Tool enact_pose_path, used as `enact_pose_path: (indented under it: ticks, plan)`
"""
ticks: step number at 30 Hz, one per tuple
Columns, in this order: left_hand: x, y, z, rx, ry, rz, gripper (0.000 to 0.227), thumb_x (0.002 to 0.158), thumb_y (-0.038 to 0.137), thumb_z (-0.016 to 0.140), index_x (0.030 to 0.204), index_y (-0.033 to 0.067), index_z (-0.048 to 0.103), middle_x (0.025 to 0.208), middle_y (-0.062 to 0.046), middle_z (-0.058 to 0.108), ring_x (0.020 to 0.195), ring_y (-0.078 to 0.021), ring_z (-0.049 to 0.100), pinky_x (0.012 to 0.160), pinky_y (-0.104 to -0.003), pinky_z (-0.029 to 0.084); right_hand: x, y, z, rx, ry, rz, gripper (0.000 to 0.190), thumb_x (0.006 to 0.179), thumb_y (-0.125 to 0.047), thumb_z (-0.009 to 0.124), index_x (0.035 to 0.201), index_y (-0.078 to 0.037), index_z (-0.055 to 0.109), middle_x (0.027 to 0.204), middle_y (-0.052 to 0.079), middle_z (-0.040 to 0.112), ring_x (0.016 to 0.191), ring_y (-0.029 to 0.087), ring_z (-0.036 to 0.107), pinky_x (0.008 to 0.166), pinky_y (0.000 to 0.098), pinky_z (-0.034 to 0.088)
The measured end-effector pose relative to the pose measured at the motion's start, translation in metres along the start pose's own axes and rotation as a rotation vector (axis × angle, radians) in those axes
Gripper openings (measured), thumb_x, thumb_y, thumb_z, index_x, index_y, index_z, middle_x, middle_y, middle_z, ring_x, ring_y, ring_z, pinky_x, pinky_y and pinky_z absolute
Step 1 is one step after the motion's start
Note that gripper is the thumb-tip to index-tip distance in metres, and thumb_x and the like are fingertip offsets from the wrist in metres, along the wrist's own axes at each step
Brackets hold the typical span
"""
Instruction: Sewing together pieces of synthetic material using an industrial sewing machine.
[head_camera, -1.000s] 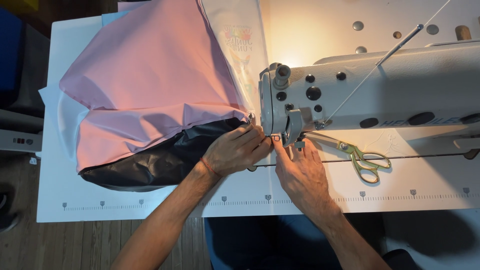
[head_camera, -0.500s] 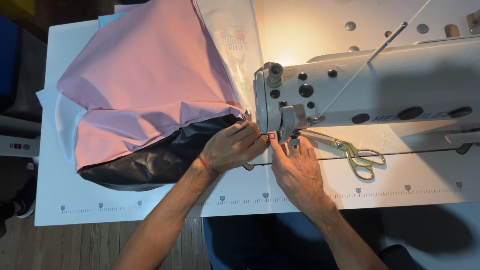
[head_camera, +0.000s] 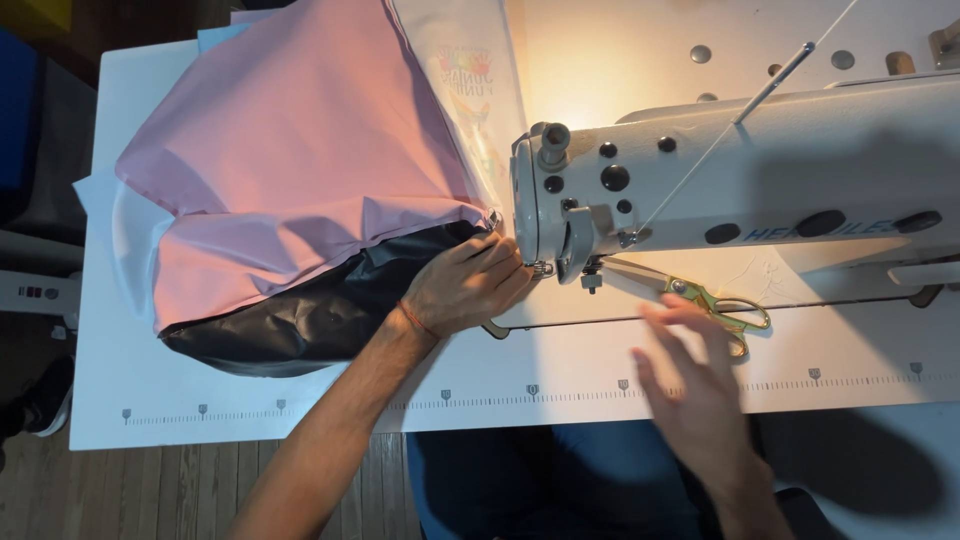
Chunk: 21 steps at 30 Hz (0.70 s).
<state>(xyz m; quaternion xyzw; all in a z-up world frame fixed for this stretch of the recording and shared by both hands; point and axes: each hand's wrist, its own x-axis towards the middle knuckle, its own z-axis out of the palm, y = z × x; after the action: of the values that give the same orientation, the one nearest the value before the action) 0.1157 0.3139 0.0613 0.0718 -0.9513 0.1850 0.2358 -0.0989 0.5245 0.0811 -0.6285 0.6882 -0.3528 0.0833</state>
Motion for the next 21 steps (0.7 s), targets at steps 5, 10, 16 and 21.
enact_pose_path:
  ticks: [5,10,16,21]
  plan:
    - [0.001,-0.006,0.003,0.046,0.007,0.001,0.017,0.098,0.022,0.067,0.083,0.0165,0.063,0.085,0.004,0.064,0.104,-0.0119,0.063,0.108,-0.031,0.044,-0.016,0.039,-0.035,-0.102,0.076,0.108,0.038,0.096,-0.013,0.067,0.133,-0.004,0.063,0.133,0.015,0.049,0.131,0.029,0.053,0.104,0.0395,0.052]
    - [-0.002,-0.008,0.010,0.006,0.021,-0.019,0.018,0.101,0.027,0.067,0.089,0.0142,0.066,0.090,0.005,0.068,0.108,-0.0111,0.061,0.112,-0.031,0.041,-0.033,0.080,-0.053,-0.207,0.151,0.110,0.036,0.104,-0.022,0.065,0.135,-0.004,0.064,0.137,0.014,0.048,0.131,0.027,0.051,0.107,0.0378,0.050]
    - [0.000,-0.009,0.008,-0.004,0.010,-0.021,0.019,0.102,0.029,0.067,0.092,0.0136,0.067,0.091,0.006,0.068,0.109,-0.0111,0.062,0.114,-0.032,0.040,-0.040,0.105,-0.076,-0.337,0.249,0.133,0.029,0.117,-0.027,0.066,0.136,-0.004,0.065,0.138,0.013,0.049,0.130,0.025,0.051,0.109,0.0371,0.048]
    - [-0.002,-0.007,0.014,-0.023,-0.015,-0.030,0.018,0.104,0.030,0.068,0.103,0.0127,0.072,0.093,0.007,0.070,0.109,-0.0112,0.063,0.113,-0.032,0.039,-0.056,0.144,-0.087,-0.390,0.300,0.091,0.031,0.118,-0.027,0.056,0.140,-0.005,0.057,0.138,0.016,0.055,0.131,0.025,0.055,0.113,0.0365,0.048]
